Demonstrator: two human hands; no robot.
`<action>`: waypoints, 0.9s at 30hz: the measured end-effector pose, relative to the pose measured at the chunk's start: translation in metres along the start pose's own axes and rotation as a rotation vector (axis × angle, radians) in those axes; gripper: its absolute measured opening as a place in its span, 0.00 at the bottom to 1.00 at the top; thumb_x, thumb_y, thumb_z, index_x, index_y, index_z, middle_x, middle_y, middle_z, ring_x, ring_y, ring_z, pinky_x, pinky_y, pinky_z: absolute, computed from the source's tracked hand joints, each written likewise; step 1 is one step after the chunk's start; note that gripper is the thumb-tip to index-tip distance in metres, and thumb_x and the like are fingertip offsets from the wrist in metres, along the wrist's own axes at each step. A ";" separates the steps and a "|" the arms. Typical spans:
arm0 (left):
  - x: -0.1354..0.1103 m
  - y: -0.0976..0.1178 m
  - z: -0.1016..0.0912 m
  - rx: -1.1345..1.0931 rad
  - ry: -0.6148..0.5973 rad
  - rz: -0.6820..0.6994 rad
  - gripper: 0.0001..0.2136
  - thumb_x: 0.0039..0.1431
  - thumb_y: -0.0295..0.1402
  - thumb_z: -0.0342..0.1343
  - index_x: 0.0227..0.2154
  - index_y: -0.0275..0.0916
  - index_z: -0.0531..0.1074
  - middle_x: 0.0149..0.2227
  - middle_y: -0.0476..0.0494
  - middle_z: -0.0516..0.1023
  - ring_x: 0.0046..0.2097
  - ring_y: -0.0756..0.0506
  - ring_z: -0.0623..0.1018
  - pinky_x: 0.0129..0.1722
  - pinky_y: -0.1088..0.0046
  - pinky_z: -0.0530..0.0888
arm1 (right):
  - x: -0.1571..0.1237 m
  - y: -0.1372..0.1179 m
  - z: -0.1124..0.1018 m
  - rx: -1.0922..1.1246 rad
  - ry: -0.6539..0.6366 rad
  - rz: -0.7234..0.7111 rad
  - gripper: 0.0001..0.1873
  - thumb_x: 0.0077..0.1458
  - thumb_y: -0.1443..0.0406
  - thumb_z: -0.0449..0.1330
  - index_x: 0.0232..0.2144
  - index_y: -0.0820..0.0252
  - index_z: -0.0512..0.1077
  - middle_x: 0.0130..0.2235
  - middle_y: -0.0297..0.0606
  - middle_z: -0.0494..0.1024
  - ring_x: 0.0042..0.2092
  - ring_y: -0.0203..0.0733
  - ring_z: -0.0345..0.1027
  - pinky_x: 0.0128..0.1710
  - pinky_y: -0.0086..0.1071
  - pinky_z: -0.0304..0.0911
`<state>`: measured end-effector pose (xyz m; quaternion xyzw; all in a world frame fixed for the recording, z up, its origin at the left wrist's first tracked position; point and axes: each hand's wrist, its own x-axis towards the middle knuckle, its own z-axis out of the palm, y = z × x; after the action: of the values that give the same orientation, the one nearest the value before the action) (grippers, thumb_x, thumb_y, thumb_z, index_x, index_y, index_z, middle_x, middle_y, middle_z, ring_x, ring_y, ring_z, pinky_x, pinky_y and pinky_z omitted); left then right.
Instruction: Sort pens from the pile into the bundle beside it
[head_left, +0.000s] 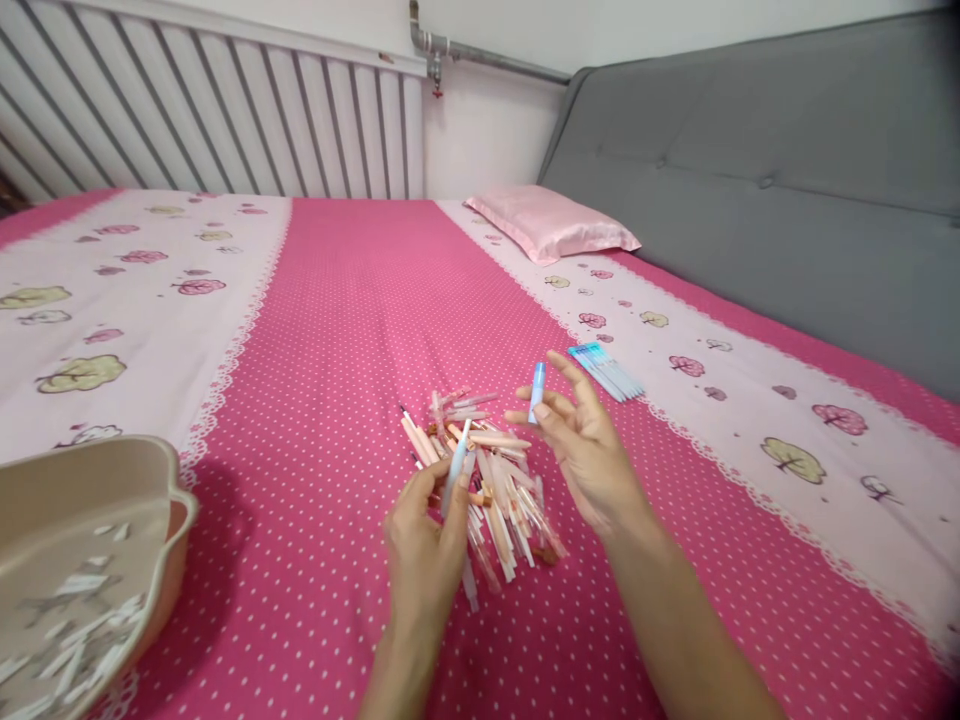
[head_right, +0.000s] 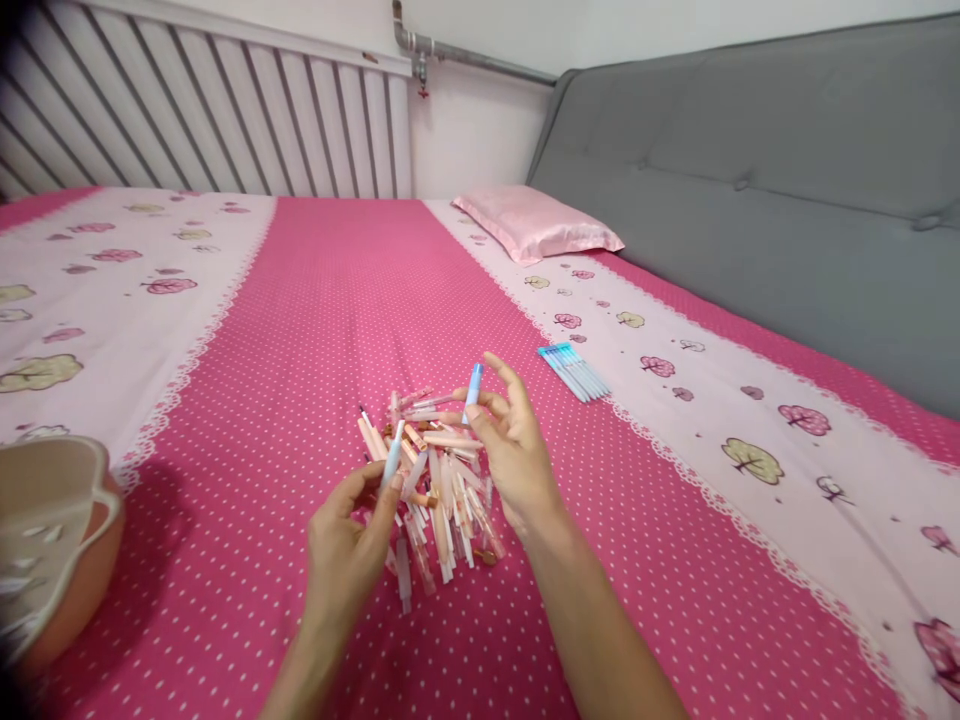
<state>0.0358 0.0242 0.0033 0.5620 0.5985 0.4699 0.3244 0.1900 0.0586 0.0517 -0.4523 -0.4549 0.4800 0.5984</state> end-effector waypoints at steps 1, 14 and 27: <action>0.000 0.000 0.001 0.000 -0.013 0.010 0.13 0.56 0.39 0.53 0.40 0.37 0.73 0.31 0.43 0.79 0.32 0.46 0.73 0.34 0.70 0.69 | 0.000 -0.001 -0.002 -0.003 0.002 -0.014 0.30 0.54 0.65 0.56 0.58 0.45 0.53 0.43 0.36 0.73 0.39 0.39 0.73 0.45 0.41 0.68; -0.001 0.000 0.003 0.014 -0.121 0.133 0.09 0.55 0.35 0.54 0.36 0.39 0.75 0.32 0.45 0.78 0.33 0.47 0.74 0.34 0.72 0.69 | 0.004 0.004 -0.004 -0.023 0.131 -0.098 0.25 0.52 0.63 0.60 0.53 0.52 0.61 0.35 0.35 0.78 0.43 0.40 0.72 0.49 0.42 0.64; 0.000 0.001 0.005 -0.003 -0.142 0.147 0.08 0.55 0.34 0.54 0.34 0.38 0.75 0.30 0.46 0.77 0.31 0.48 0.73 0.33 0.73 0.69 | -0.003 0.000 0.002 -0.063 0.044 -0.054 0.27 0.52 0.61 0.60 0.54 0.53 0.60 0.36 0.36 0.79 0.41 0.41 0.73 0.43 0.42 0.69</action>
<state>0.0407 0.0248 0.0022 0.6358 0.5302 0.4523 0.3317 0.1877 0.0557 0.0520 -0.4691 -0.4684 0.4389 0.6065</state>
